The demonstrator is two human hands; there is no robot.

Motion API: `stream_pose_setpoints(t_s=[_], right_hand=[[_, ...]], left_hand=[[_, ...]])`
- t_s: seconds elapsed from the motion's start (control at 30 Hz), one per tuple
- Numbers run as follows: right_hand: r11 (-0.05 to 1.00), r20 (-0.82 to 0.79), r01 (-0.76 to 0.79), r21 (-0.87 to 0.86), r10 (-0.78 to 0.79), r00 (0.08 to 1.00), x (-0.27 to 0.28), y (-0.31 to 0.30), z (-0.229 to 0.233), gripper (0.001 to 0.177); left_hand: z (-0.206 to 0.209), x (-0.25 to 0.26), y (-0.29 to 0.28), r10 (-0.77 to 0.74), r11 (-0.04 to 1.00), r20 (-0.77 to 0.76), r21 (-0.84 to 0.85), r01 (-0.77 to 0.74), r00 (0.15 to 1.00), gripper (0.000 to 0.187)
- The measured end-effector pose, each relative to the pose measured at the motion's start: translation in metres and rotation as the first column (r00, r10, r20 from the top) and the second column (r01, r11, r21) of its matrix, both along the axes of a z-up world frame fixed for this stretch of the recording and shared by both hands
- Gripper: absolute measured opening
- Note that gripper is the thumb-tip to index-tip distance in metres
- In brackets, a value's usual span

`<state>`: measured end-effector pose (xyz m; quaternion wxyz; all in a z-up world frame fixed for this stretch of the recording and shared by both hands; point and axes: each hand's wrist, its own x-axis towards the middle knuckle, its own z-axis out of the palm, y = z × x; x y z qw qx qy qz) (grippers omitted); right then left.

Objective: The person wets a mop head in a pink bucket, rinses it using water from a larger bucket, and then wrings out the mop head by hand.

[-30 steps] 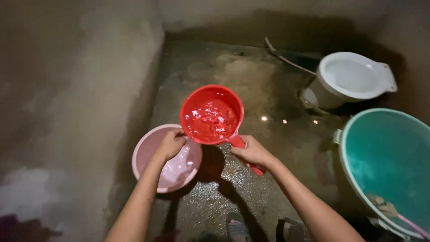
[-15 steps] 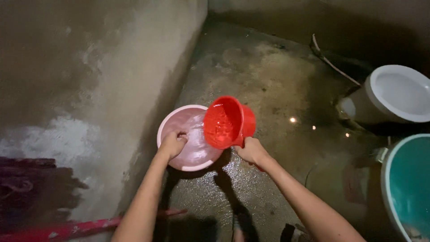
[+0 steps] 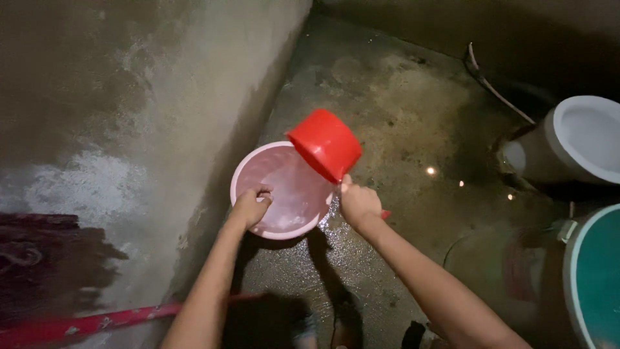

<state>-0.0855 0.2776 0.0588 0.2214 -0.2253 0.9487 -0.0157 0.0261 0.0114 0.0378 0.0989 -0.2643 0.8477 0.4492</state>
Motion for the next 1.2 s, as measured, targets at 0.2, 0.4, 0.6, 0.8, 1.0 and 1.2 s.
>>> stream_pose_setpoints(t_s=[0.2, 0.4, 0.6, 0.8, 1.0, 1.2], right_hand=[[0.99, -0.236, -0.136, -0.023, 0.127, 0.964, 0.014, -0.004, -0.03, 0.041], [0.985, -0.317, -0.17, 0.039, 0.173, 0.933, 0.02, -0.005, -0.03, 0.042], [0.998, -0.241, -0.067, -0.014, 0.061, 0.969, 0.014, 0.018, -0.023, 0.033], [0.977, -0.075, 0.156, -0.147, -0.169, 0.983, -0.001, 0.076, -0.022, 0.036], [0.86, -0.026, 0.423, -0.285, -0.448, 0.894, -0.019, 0.144, -0.009, 0.031], [0.665, -0.12, 0.607, -0.435, -0.711, 0.693, -0.03, 0.233, 0.008, 0.033]], left_hand=[[-0.025, 0.004, -0.001, 0.105, 0.984, 0.145, 0.13, -0.125, 0.984, 0.039], [-0.037, 0.003, -0.003, -0.014, 0.998, 0.076, -0.065, 0.019, 0.997, 0.033], [-0.039, -0.002, 0.002, -0.049, 0.999, -0.056, 0.005, 0.049, 0.997, 0.033], [-0.034, -0.034, 0.012, -0.135, 0.99, -0.086, 0.025, 0.138, 0.987, 0.032], [-0.004, -0.079, 0.055, -0.244, 0.97, -0.074, 0.0, 0.245, 0.967, 0.036], [0.006, -0.129, 0.118, -0.427, 0.898, -0.188, 0.026, 0.439, 0.885, 0.037]])
